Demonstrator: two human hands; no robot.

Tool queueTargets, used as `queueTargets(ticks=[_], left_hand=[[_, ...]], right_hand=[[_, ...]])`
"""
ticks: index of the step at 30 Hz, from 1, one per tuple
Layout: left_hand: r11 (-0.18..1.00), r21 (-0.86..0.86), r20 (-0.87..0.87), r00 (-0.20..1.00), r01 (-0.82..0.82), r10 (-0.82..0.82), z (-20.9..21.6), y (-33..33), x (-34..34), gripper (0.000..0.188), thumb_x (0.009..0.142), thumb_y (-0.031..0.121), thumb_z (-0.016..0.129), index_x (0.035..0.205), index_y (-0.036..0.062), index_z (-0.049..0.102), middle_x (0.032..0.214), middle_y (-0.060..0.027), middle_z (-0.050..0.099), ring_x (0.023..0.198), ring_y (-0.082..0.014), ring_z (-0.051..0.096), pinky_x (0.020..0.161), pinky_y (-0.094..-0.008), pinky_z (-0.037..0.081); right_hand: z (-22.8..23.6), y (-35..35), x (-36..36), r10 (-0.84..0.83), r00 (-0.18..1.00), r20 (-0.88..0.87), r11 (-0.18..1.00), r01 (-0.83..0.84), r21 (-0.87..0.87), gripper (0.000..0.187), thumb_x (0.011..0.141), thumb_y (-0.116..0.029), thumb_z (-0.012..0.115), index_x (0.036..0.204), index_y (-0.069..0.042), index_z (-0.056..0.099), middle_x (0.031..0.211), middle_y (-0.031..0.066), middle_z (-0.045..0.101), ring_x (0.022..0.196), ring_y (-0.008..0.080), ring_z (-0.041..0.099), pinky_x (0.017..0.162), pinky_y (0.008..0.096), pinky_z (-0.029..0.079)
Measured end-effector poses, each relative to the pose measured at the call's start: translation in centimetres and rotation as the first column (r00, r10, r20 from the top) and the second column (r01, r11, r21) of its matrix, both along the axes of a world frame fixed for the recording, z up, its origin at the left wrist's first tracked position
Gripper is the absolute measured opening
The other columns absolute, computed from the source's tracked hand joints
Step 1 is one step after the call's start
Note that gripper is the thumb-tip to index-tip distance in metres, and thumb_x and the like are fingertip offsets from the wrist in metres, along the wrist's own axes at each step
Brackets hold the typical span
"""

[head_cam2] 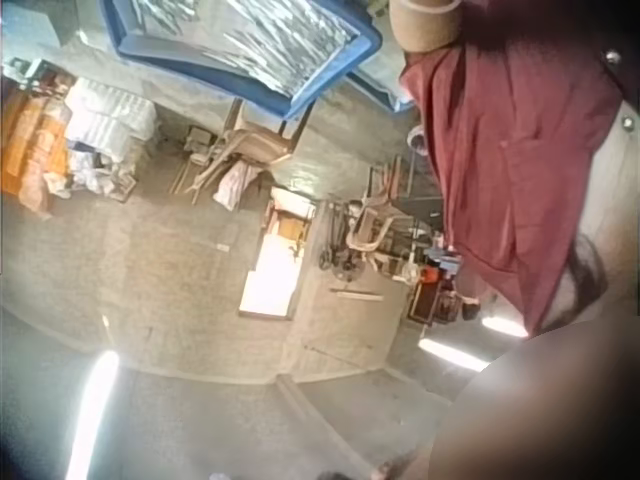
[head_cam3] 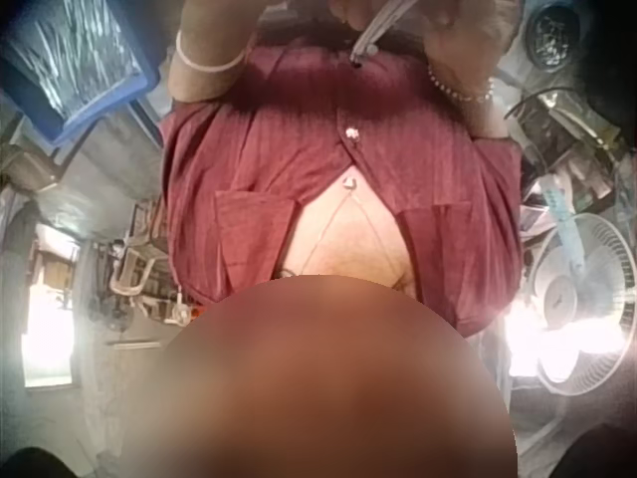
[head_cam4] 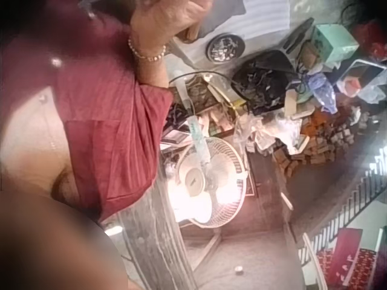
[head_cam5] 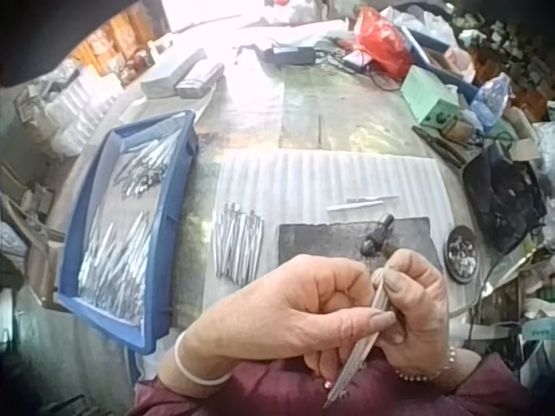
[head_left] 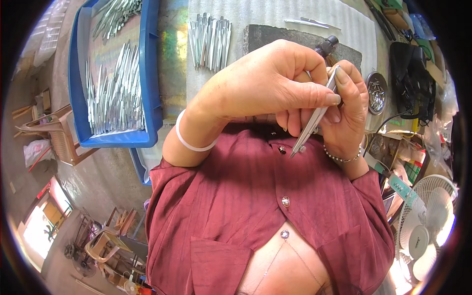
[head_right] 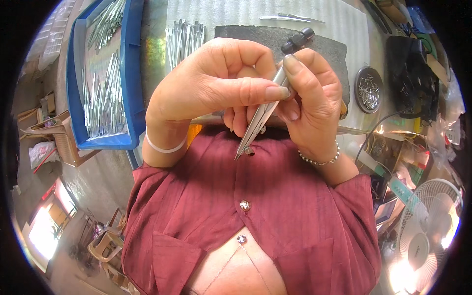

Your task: Assembling and hammering small metal components on a workbench in a workshop.

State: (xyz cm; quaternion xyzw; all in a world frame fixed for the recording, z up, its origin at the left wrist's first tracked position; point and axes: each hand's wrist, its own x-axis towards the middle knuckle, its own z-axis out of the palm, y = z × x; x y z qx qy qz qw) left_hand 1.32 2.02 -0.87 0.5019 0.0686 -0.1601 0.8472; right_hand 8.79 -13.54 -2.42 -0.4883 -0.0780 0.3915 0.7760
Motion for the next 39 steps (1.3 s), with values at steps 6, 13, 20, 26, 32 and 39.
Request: queueTargets(ticks=[6, 13, 20, 26, 32, 39], left_hand=[[1.000, -0.011, -0.007, 1.000, -0.017, 0.017, -0.3, 0.1, -0.3, 0.022, 0.087, 0.014, 0.064, 0.074, 0.0045, 0.050, 0.061, -0.0040, 0.061, 0.044, -0.0068, 0.057, 0.037, -0.0158, 0.042], [0.998, 0.061, -0.028, 0.999, 0.016, -0.014, -0.1, 0.0, 0.3, 0.023, 0.087, 0.015, 0.064, 0.073, 0.0043, 0.049, 0.060, -0.0036, 0.060, 0.044, -0.0065, 0.056, 0.037, -0.0157, 0.042], [0.987, 0.133, 0.025, 0.995, 0.093, -0.098, -0.2, -0.4, 2.0, 0.021, 0.087, 0.013, 0.064, 0.074, 0.0030, 0.050, 0.060, -0.0022, 0.059, 0.046, -0.0053, 0.056, 0.039, -0.0164, 0.042], [0.930, 0.324, 0.063, 0.985, -0.173, 0.161, -0.7, -1.1, 2.0, 0.012, 0.085, 0.007, 0.062, 0.082, 0.0001, 0.053, 0.066, -0.0034, 0.060, 0.056, -0.0061, 0.056, 0.047, -0.0180, 0.043], [0.814, 0.206, 0.074, 0.838, -0.544, 0.541, 0.1, -2.6, -0.1, 0.011, 0.085, 0.000, 0.058, 0.094, 0.0007, 0.051, 0.080, -0.0091, 0.062, 0.065, -0.0117, 0.060, 0.055, -0.0199, 0.049], [0.656, -0.135, 0.125, 0.644, -0.743, 0.755, -1.7, -3.5, -0.7, 0.014, 0.091, 0.005, 0.052, 0.104, 0.0031, 0.047, 0.091, -0.0105, 0.055, 0.066, -0.0149, 0.061, 0.056, -0.0248, 0.056]], right_hand=[[-0.2, 0.1, -0.1, 0.014, 1.000, 0.009, 1.000, -0.014, -0.005, 0.012, 0.091, -0.014, 0.053, 0.082, -0.006, 0.054, 0.060, -0.0019, 0.050, 0.042, 0.0013, 0.036, 0.037, 0.0161, 0.028], [-0.8, -0.2, 0.1, -0.028, 1.000, 0.012, 1.000, 0.028, 0.014, 0.010, 0.091, -0.013, 0.053, 0.084, -0.006, 0.054, 0.060, -0.0017, 0.051, 0.042, 0.0012, 0.038, 0.037, 0.0162, 0.028], [-0.9, -0.9, 0.7, -0.079, 0.993, 0.086, 0.997, 0.076, 0.034, 0.011, 0.091, -0.013, 0.053, 0.083, -0.006, 0.054, 0.060, -0.0014, 0.051, 0.043, 0.0019, 0.039, 0.038, 0.0167, 0.029], [0.6, -1.7, 7.4, -0.034, 0.979, 0.203, 0.992, 0.057, -0.108, 0.018, 0.093, -0.019, 0.050, 0.082, -0.005, 0.054, 0.068, 0.0020, 0.057, 0.051, 0.0026, 0.046, 0.044, 0.0167, 0.035], [-2.6, -4.3, 23.6, 0.367, 0.486, 0.793, 0.770, 0.319, -0.552, 0.022, 0.088, -0.021, 0.054, 0.088, 0.001, 0.057, 0.066, 0.0069, 0.059, 0.052, 0.0103, 0.051, 0.048, 0.0232, 0.040], [-4.3, -2.8, 20.4, 0.477, 0.239, 0.846, 0.741, 0.408, -0.533, 0.029, 0.081, -0.020, 0.059, 0.105, -0.003, 0.058, 0.087, 0.0134, 0.064, 0.076, 0.0249, 0.063, 0.067, 0.0347, 0.049]])
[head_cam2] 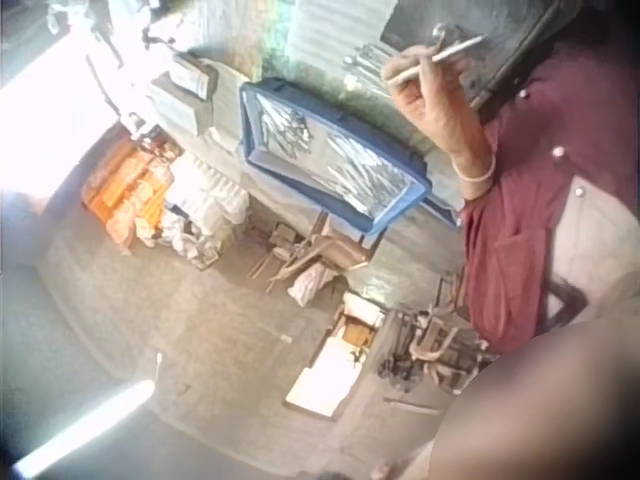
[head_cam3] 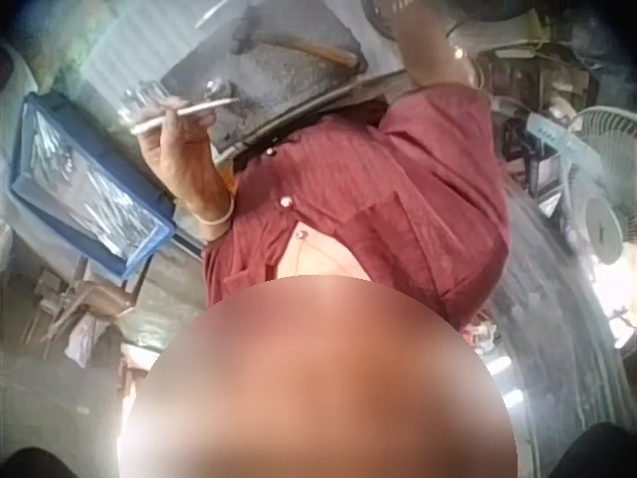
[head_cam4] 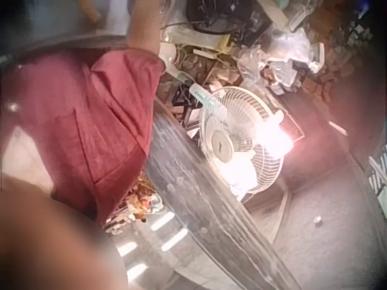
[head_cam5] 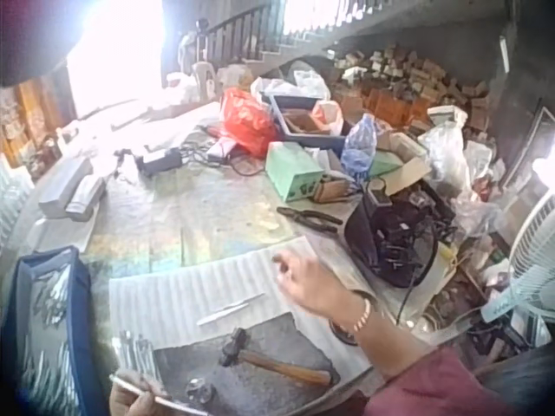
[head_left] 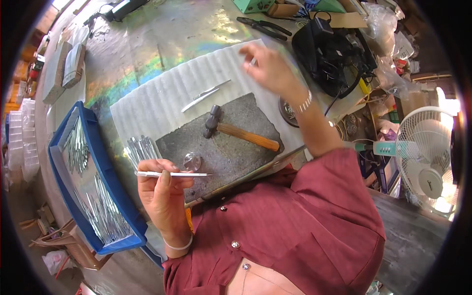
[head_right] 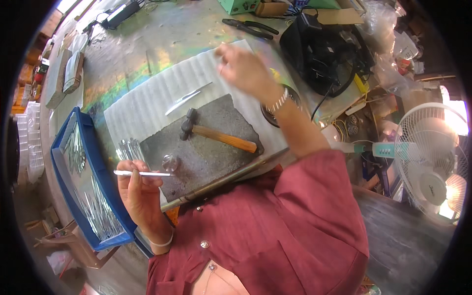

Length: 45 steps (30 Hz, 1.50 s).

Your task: Assembling and hammering small metal components on a workbench in a workshop.

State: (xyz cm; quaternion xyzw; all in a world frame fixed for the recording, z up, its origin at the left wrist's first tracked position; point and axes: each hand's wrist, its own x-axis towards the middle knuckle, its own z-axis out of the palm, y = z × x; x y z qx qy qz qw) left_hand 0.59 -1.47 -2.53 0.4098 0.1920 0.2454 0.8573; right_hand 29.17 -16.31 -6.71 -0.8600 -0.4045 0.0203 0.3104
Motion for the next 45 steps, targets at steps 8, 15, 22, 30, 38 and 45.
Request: queueTargets(ticks=[8, 15, 22, 30, 38, 45], left_hand=[[0.930, -0.354, 0.034, 0.996, 0.094, -0.088, -1.2, -2.0, 0.3, 0.012, 0.088, 0.003, 0.056, 0.093, 0.0055, 0.045, 0.092, -0.0121, 0.055, 0.080, -0.0218, 0.063, 0.067, -0.0309, 0.054], [0.856, -0.010, -0.195, 0.839, 0.517, -0.509, -0.9, -1.5, -2.6, 0.010, 0.082, -0.001, 0.066, 0.086, 0.0003, 0.056, 0.076, -0.0055, 0.062, 0.067, -0.0065, 0.056, 0.060, -0.0192, 0.046], [0.869, 0.149, -0.324, 0.854, 0.471, -0.407, -1.0, -2.3, -5.0, 0.012, 0.086, 0.003, 0.063, 0.090, -0.0002, 0.052, 0.078, -0.0031, 0.064, 0.068, -0.0043, 0.058, 0.059, -0.0192, 0.046], [0.840, -0.238, -0.170, 0.831, 0.487, -0.530, -0.6, -1.7, -4.9, 0.010, 0.090, 0.005, 0.056, 0.095, 0.0007, 0.048, 0.086, -0.0082, 0.066, 0.079, -0.0104, 0.062, 0.065, -0.0221, 0.050], [0.823, -0.253, -0.158, 0.818, 0.509, -0.554, -1.1, -1.6, -4.4, 0.011, 0.091, 0.006, 0.055, 0.096, 0.0005, 0.048, 0.089, -0.0099, 0.065, 0.080, -0.0116, 0.063, 0.067, -0.0231, 0.052], [0.825, -0.235, -0.169, 0.814, 0.514, -0.556, -1.3, -1.8, -3.7, 0.011, 0.091, 0.006, 0.055, 0.095, 0.0009, 0.046, 0.087, -0.0098, 0.065, 0.078, -0.0115, 0.063, 0.064, -0.0228, 0.052]], right_hand=[[3.5, -0.2, -14.1, 0.719, 0.483, -0.500, 0.663, -0.260, 0.702, 0.028, 0.077, 0.006, 0.066, 0.104, 0.003, 0.060, 0.088, 0.0067, 0.060, 0.066, 0.0064, 0.053, 0.054, 0.0170, 0.041], [4.4, -0.4, -16.5, 0.595, 0.106, -0.797, 0.788, 0.117, 0.604, 0.009, 0.085, -0.003, 0.063, 0.090, 0.004, 0.061, 0.075, 0.0060, 0.056, 0.051, 0.0043, 0.044, 0.046, 0.0173, 0.035], [4.2, 0.9, -18.6, 0.434, -0.040, -0.900, 0.898, 0.094, 0.429, 0.012, 0.085, -0.002, 0.063, 0.094, 0.002, 0.058, 0.078, 0.0013, 0.055, 0.062, 0.0029, 0.051, 0.051, 0.0154, 0.038], [3.4, 1.2, -19.3, 0.400, -0.026, -0.916, 0.911, 0.119, 0.395, 0.007, 0.085, -0.002, 0.062, 0.088, -0.001, 0.055, 0.085, 0.0032, 0.058, 0.070, 0.0031, 0.051, 0.056, 0.0157, 0.039], [3.1, 1.2, -18.9, 0.384, -0.043, -0.922, 0.918, 0.129, 0.376, 0.006, 0.086, -0.004, 0.061, 0.088, 0.000, 0.056, 0.082, 0.0019, 0.059, 0.069, 0.0036, 0.052, 0.057, 0.0175, 0.041], [2.8, 1.1, -18.8, 0.364, 0.003, -0.931, 0.918, 0.165, 0.359, 0.005, 0.085, -0.003, 0.061, 0.086, -0.001, 0.056, 0.081, 0.0003, 0.057, 0.063, 0.0018, 0.047, 0.051, 0.0165, 0.035]])
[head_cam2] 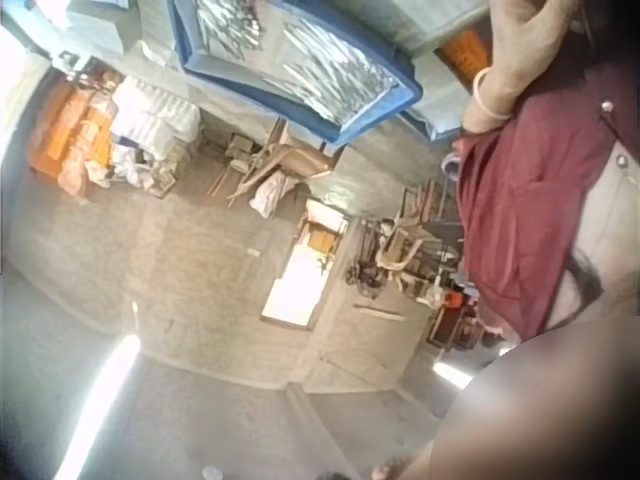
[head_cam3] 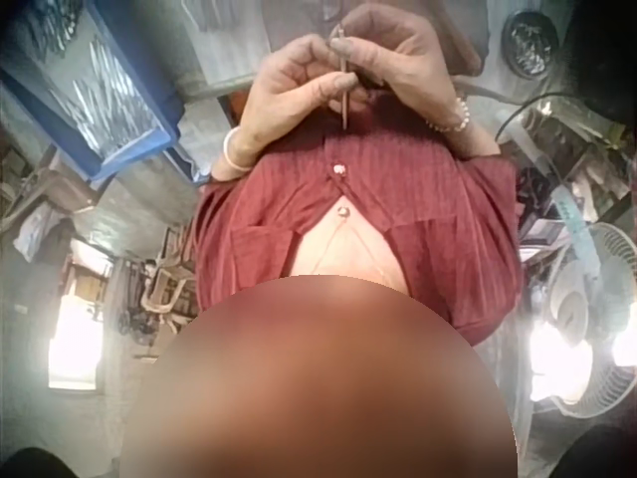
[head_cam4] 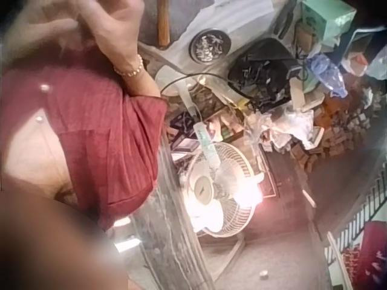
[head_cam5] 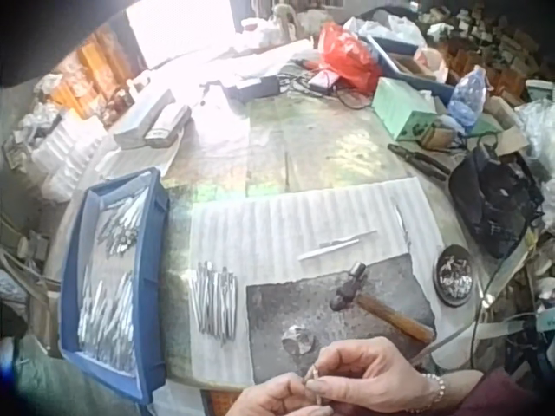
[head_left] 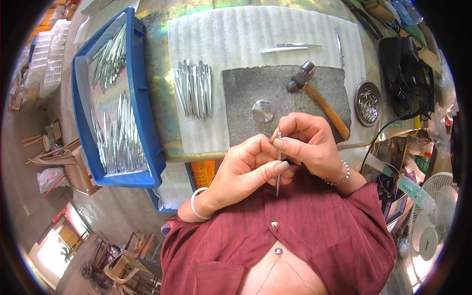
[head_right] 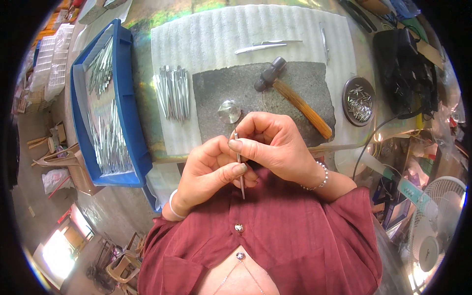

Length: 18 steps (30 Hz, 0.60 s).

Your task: Assembling and hammering small metal components on a workbench in a workshop.

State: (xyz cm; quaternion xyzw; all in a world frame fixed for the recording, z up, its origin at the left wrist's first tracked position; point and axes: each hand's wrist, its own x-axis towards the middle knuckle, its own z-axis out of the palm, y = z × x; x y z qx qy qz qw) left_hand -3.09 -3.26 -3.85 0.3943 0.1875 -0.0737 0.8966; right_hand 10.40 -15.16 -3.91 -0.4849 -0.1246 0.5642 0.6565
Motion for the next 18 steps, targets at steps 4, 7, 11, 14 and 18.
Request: queueTargets(ticks=[4, 7, 11, 14, 18], left_hand=[[0.999, -0.033, -0.004, 1.000, 0.004, -0.004, -0.1, 0.0, 0.5, 0.012, 0.091, 0.007, 0.055, 0.093, 0.0016, 0.045, 0.085, -0.0102, 0.065, 0.078, -0.0127, 0.064, 0.064, -0.0237, 0.052], [0.998, -0.060, -0.013, 1.000, 0.000, -0.001, -0.1, 0.1, 0.6, 0.012, 0.091, 0.007, 0.055, 0.093, 0.0018, 0.045, 0.085, -0.0107, 0.065, 0.078, -0.0134, 0.064, 0.064, -0.0244, 0.053], [0.999, -0.014, -0.011, 0.999, -0.043, 0.043, -0.2, 0.0, 1.0, 0.019, 0.087, 0.004, 0.062, 0.087, 0.0030, 0.043, 0.082, -0.0084, 0.064, 0.071, -0.0101, 0.063, 0.059, -0.0230, 0.052], [0.990, 0.134, -0.025, 0.999, -0.038, 0.041, -0.1, 0.0, 1.2, 0.023, 0.083, 0.002, 0.066, 0.083, 0.0037, 0.043, 0.075, -0.0055, 0.064, 0.066, -0.0068, 0.062, 0.057, -0.0204, 0.049], [0.983, 0.181, -0.031, 0.998, -0.042, 0.048, -0.1, 0.1, 1.4, 0.025, 0.082, 0.003, 0.068, 0.081, 0.0043, 0.043, 0.069, -0.0033, 0.063, 0.064, -0.0049, 0.060, 0.055, -0.0188, 0.047]], right_hand=[[0.2, 0.0, 0.4, 0.008, 1.000, 0.006, 1.000, -0.008, -0.030, 0.004, 0.086, -0.005, 0.060, 0.089, -0.002, 0.059, 0.077, -0.0021, 0.057, 0.060, 0.0010, 0.046, 0.050, 0.0165, 0.034], [0.4, 0.1, 0.7, 0.023, 0.999, -0.024, 1.000, -0.023, -0.021, 0.005, 0.087, -0.005, 0.060, 0.090, -0.002, 0.059, 0.077, -0.0021, 0.056, 0.060, 0.0009, 0.046, 0.050, 0.0165, 0.034], [0.0, 0.1, 0.9, 0.022, 0.999, 0.031, 0.999, -0.023, 0.027, 0.007, 0.087, -0.004, 0.058, 0.092, 0.000, 0.059, 0.077, -0.0018, 0.056, 0.059, 0.0013, 0.045, 0.049, 0.0170, 0.034], [0.0, 0.1, 1.1, 0.021, 1.000, 0.008, 0.998, -0.021, 0.061, 0.008, 0.087, -0.004, 0.056, 0.094, 0.001, 0.059, 0.078, -0.0007, 0.055, 0.058, 0.0017, 0.044, 0.049, 0.0177, 0.033], [-0.3, 0.0, 1.7, 0.073, 0.997, -0.020, 0.996, -0.071, 0.054, 0.011, 0.090, -0.004, 0.053, 0.097, 0.003, 0.057, 0.079, 0.0006, 0.058, 0.068, 0.0030, 0.051, 0.057, 0.0184, 0.042]])
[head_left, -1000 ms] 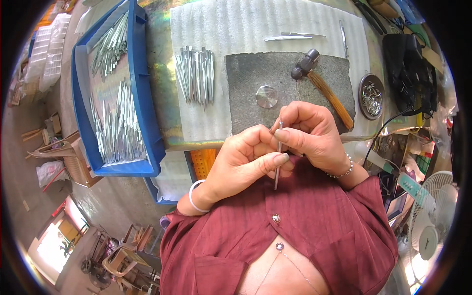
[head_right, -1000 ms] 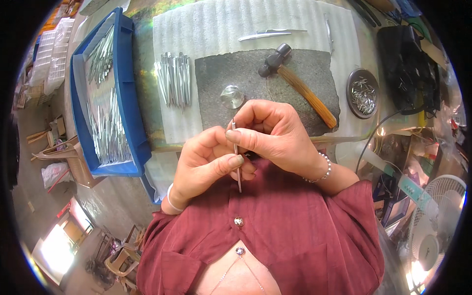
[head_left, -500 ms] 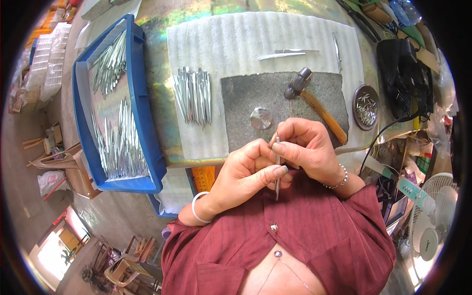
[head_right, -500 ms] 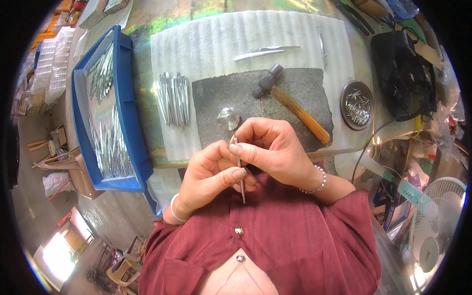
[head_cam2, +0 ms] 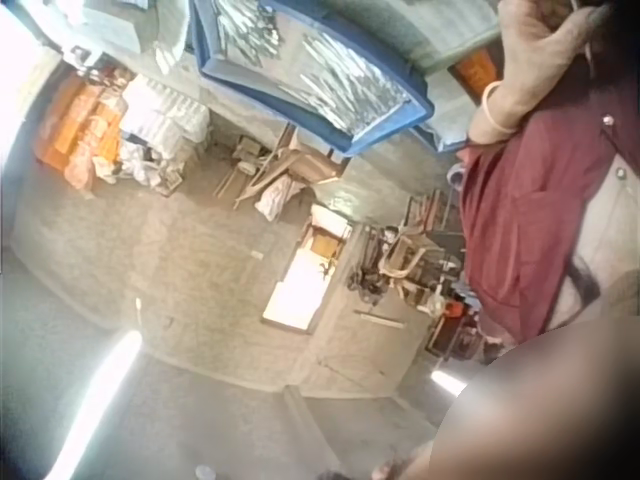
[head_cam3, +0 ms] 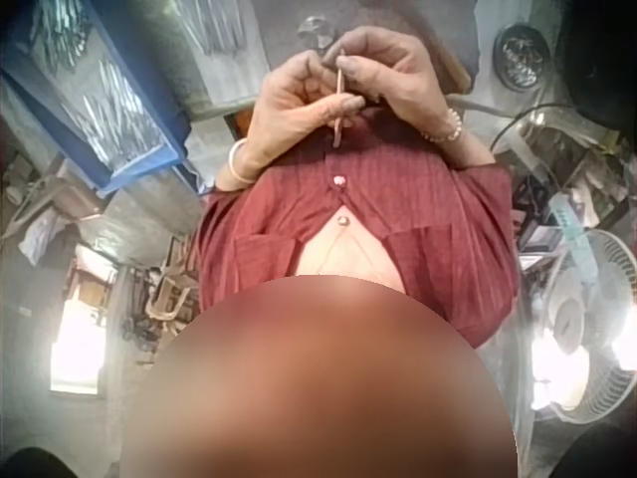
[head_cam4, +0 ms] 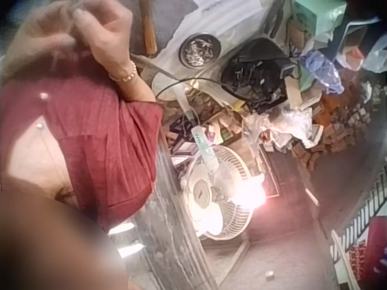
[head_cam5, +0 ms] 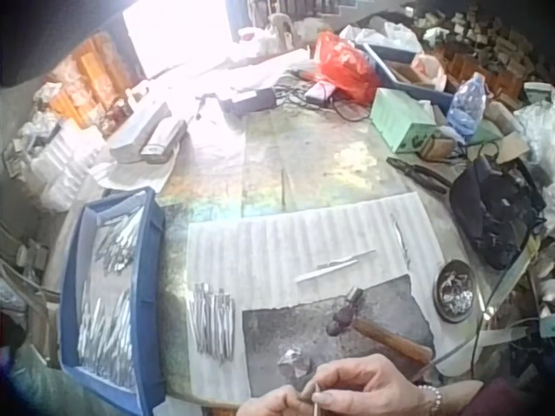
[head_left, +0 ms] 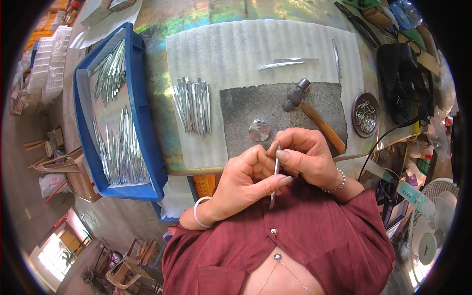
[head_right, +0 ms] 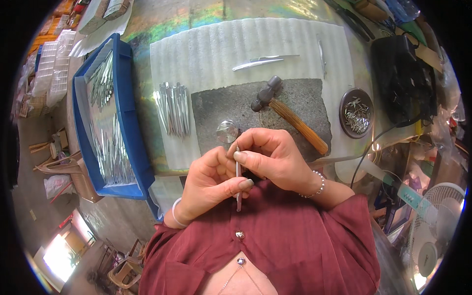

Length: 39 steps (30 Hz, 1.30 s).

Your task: Assembling and hammering small metal components on a workbench in a workshop.

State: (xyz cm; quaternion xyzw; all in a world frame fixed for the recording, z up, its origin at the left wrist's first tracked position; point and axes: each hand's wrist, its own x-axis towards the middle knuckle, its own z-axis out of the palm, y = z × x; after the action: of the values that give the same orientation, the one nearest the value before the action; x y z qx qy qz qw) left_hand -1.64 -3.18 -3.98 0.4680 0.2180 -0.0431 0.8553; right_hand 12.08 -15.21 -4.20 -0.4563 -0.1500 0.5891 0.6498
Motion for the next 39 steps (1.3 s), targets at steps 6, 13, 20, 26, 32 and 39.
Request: queueTargets(ticks=[6, 13, 20, 26, 32, 39], left_hand=[[0.997, 0.077, -0.012, 1.000, -0.017, 0.018, -0.6, -0.2, 0.0, 0.029, 0.079, 0.006, 0.072, 0.077, 0.0055, 0.043, 0.064, -0.0022, 0.062, 0.060, -0.0030, 0.057, 0.051, -0.0183, 0.043], [0.991, 0.133, -0.021, 1.000, -0.020, 0.023, -0.7, -0.2, -0.1, 0.031, 0.077, 0.009, 0.075, 0.075, 0.0057, 0.044, 0.062, -0.0021, 0.060, 0.058, -0.0022, 0.054, 0.050, -0.0187, 0.041], [0.998, -0.064, 0.019, 1.000, 0.015, -0.014, -0.3, 0.1, 0.4, 0.014, 0.089, 0.006, 0.059, 0.086, 0.0006, 0.047, 0.073, -0.0062, 0.064, 0.066, -0.0065, 0.060, 0.056, -0.0209, 0.048], [0.990, -0.114, 0.037, 0.997, 0.079, -0.075, -0.6, 0.5, 0.2, 0.011, 0.092, 0.009, 0.054, 0.093, -0.0005, 0.047, 0.080, -0.0082, 0.065, 0.074, -0.0102, 0.062, 0.066, -0.0232, 0.051], [0.973, -0.210, 0.032, 0.995, 0.100, -0.096, -0.2, 1.0, 0.3, 0.011, 0.093, 0.009, 0.052, 0.097, -0.0002, 0.049, 0.085, -0.0083, 0.065, 0.078, -0.0113, 0.062, 0.067, -0.0238, 0.052], [0.986, -0.142, 0.071, 0.994, 0.089, -0.079, -0.3, 1.3, -0.1, 0.011, 0.093, 0.009, 0.053, 0.097, -0.0001, 0.049, 0.083, -0.0080, 0.065, 0.076, -0.0108, 0.063, 0.066, -0.0233, 0.052]], right_hand=[[-0.6, -0.1, -0.2, -0.021, 1.000, -0.018, 1.000, 0.021, -0.013, 0.012, 0.090, -0.004, 0.053, 0.099, 0.002, 0.059, 0.071, -0.0024, 0.054, 0.055, 0.0007, 0.040, 0.047, 0.0173, 0.032], [-0.7, -0.2, -0.1, -0.022, 0.998, -0.067, 0.999, 0.020, -0.035, 0.014, 0.091, -0.006, 0.053, 0.099, 0.003, 0.059, 0.069, -0.0028, 0.052, 0.054, 0.0010, 0.039, 0.046, 0.0178, 0.031], [-0.4, 0.2, 0.0, -0.067, 0.998, 0.001, 0.997, 0.067, -0.028, 0.010, 0.088, -0.005, 0.059, 0.096, 0.001, 0.058, 0.080, 0.0008, 0.060, 0.069, 0.0040, 0.055, 0.060, 0.0186, 0.046], [-0.1, 0.4, 0.2, -0.047, 0.999, -0.016, 0.997, 0.046, -0.057, 0.008, 0.087, -0.004, 0.061, 0.093, 0.001, 0.058, 0.083, 0.0020, 0.061, 0.076, 0.0061, 0.059, 0.066, 0.0205, 0.049], [0.1, 0.8, 0.3, -0.021, 0.998, -0.053, 0.997, 0.017, -0.077, 0.009, 0.087, -0.006, 0.062, 0.091, 0.001, 0.057, 0.082, 0.0020, 0.061, 0.075, 0.0057, 0.059, 0.065, 0.0203, 0.049], [0.2, 1.4, 0.0, -0.025, 1.000, -0.010, 0.998, 0.025, -0.060, 0.009, 0.087, -0.005, 0.062, 0.092, 0.000, 0.057, 0.081, 0.0014, 0.060, 0.074, 0.0054, 0.058, 0.065, 0.0199, 0.048]])
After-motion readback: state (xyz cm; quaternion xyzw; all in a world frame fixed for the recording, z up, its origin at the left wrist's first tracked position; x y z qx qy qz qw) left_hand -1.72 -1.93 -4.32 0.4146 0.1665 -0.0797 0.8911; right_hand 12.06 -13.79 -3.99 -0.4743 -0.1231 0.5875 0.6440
